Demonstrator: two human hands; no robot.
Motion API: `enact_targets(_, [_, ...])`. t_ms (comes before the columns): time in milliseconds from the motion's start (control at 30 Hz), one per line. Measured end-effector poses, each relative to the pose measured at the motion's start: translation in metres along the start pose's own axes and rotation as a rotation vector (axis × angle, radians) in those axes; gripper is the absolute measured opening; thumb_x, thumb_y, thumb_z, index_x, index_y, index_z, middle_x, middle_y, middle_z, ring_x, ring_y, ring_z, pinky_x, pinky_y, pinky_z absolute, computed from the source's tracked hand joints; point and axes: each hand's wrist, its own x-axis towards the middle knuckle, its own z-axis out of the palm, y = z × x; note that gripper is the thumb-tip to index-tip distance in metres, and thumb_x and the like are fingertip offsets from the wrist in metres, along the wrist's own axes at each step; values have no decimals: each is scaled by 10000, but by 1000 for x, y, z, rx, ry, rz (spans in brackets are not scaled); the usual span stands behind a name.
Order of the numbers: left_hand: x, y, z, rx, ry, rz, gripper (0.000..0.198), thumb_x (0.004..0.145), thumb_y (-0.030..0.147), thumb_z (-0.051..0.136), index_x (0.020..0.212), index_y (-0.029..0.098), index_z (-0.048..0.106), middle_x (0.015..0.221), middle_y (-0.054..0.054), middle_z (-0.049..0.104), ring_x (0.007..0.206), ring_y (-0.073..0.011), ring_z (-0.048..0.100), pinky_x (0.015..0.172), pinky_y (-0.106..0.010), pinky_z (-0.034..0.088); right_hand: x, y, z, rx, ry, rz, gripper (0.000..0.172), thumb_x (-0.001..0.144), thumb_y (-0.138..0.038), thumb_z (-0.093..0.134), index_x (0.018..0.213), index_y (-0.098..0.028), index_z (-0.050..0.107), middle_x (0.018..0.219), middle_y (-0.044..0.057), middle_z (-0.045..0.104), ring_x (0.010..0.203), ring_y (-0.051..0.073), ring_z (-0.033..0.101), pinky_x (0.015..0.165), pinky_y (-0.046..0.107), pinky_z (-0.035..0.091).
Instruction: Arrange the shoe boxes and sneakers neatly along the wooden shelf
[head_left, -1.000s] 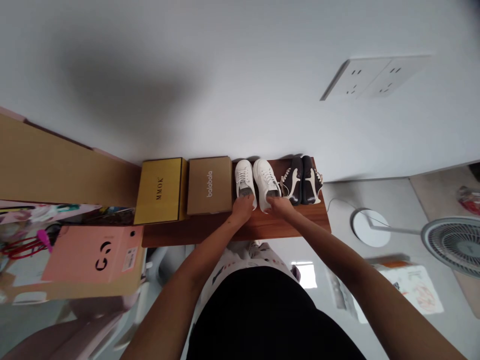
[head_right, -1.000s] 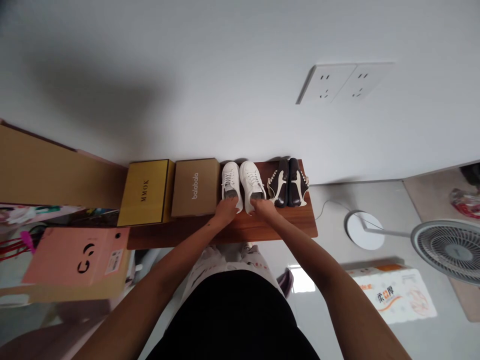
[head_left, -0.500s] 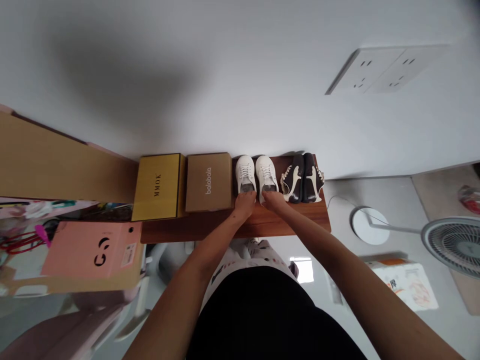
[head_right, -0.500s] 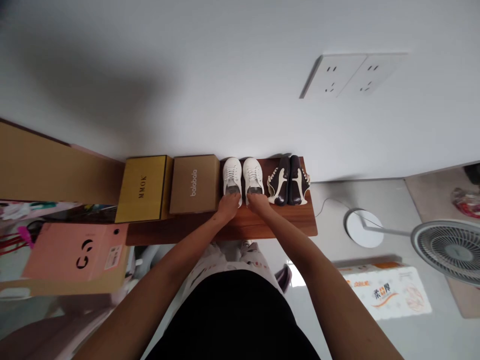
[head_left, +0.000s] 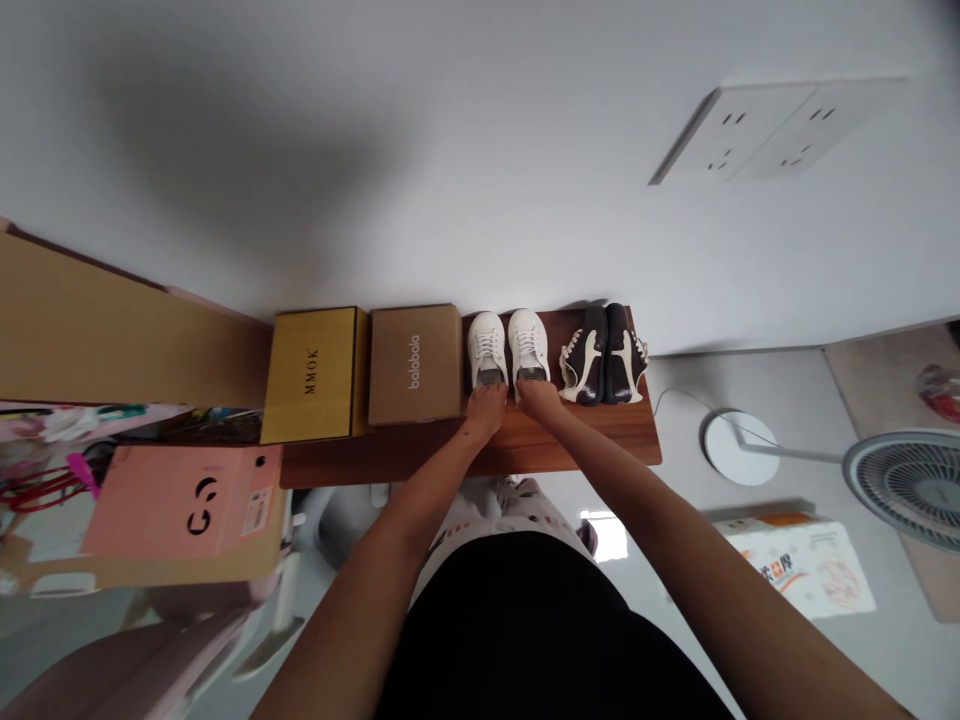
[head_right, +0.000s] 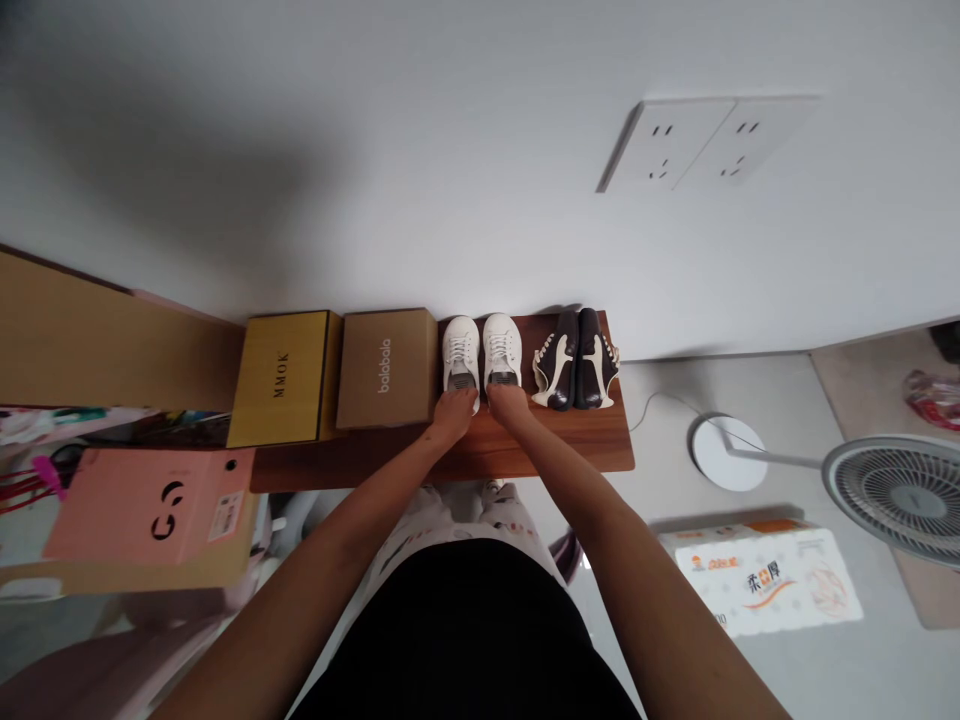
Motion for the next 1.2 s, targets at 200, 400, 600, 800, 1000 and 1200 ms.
enact_targets(200, [-5, -1, 4, -21, 74, -39, 223, 965, 110, 538, 1169, 107, 629, 1113, -180, 709, 1158, -287, 658, 1021, -363, 442, -5, -4, 12, 10, 184, -16, 203, 988, -122, 467, 1100, -103, 635, 1071, 192, 715, 978, 258, 681, 843, 336, 482])
enact_targets(400, [-14, 11, -1, -70, 278, -31, 263, 953, 262, 648, 1178, 133, 608, 1141, -166, 691, 1120, -305, 633, 1006, -416, 469, -37, 20, 24, 70, 383, -17, 214, 999, -299, 558, 1134, -141, 607, 1149, 173, 668, 1071, 278, 579, 915, 361, 440])
enact_targets(600, [-10, 58, 24, -376, 286, 177, 228, 950, 181, 588, 1176, 174, 615, 1123, -114, 686, 1103, -259, 647, 1002, -416, 509, -79, 91, 56, 396, 706, 33, 243, 993, -327, 517, 1111, -176, 667, 1070, 128, 682, 994, 275, 613, 935, 407, 480])
enact_targets(800, [26, 110, 58, -623, 274, 207, 470, 885, 116, 632, 1342, 147, 527, 1363, -176, 590, 1329, -278, 545, 1139, -472, 436, -87, 170, 74, 565, 915, 336, 374, 904, -455, 610, 1145, -170, 640, 1057, 144, 676, 1017, 307, 604, 941, 487, 511])
enact_targets(1000, [64, 131, 52, -502, 73, 10, 413, 888, 153, 687, 1281, 115, 564, 1316, -195, 628, 1285, -275, 596, 1077, -402, 468, -70, 213, 68, 651, 576, 467, 505, 792, -563, 709, 1110, -172, 672, 1002, 108, 713, 999, 289, 628, 912, 422, 507])
enact_targets(1200, [71, 128, 30, -408, -82, 25, 313, 901, 277, 730, 1178, 159, 644, 1167, -139, 731, 1139, -272, 685, 955, -345, 516, -65, 222, 62, 757, 316, 408, 351, 798, -492, 669, 953, -178, 702, 855, 27, 706, 830, 206, 656, 767, 293, 506])
